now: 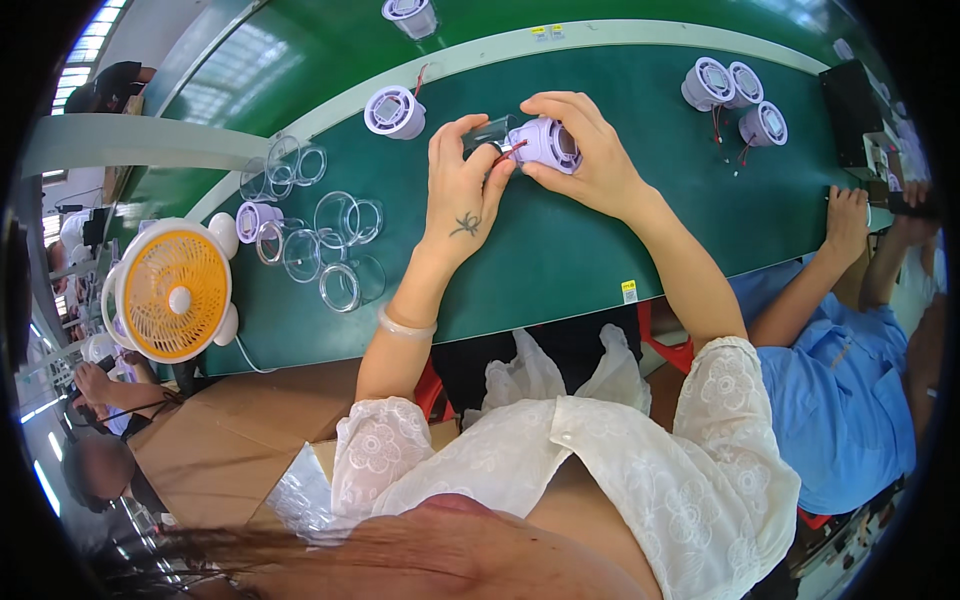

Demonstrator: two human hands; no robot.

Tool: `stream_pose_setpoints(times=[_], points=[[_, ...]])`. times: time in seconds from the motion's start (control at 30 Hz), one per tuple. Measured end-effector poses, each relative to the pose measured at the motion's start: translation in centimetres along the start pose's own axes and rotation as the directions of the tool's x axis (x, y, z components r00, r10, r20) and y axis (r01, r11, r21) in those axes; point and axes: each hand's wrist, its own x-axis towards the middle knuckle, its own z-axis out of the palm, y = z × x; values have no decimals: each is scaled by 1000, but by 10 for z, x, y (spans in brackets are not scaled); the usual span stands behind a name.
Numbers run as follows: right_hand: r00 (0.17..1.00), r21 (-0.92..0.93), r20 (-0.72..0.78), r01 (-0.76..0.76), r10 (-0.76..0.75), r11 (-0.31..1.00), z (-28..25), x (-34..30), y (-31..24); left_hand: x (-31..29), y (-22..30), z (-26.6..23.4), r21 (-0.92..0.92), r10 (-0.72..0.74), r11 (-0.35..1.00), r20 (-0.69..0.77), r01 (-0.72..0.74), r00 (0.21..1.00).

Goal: Assembling electronic components by inserting internal modules into plastic housings at a factory workstation.

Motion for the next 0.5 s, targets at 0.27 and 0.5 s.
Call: stream_pose_setpoints(times=[0.27,0.5], points=[[992,358,-52,-92,119,929,24,-4,11,0,7,2,-396,-264,898,-133,193,955],[997,253,-74,-17,37,967,4,-3,20,-2,-5,-12,-387,-227,917,-297,101,928]])
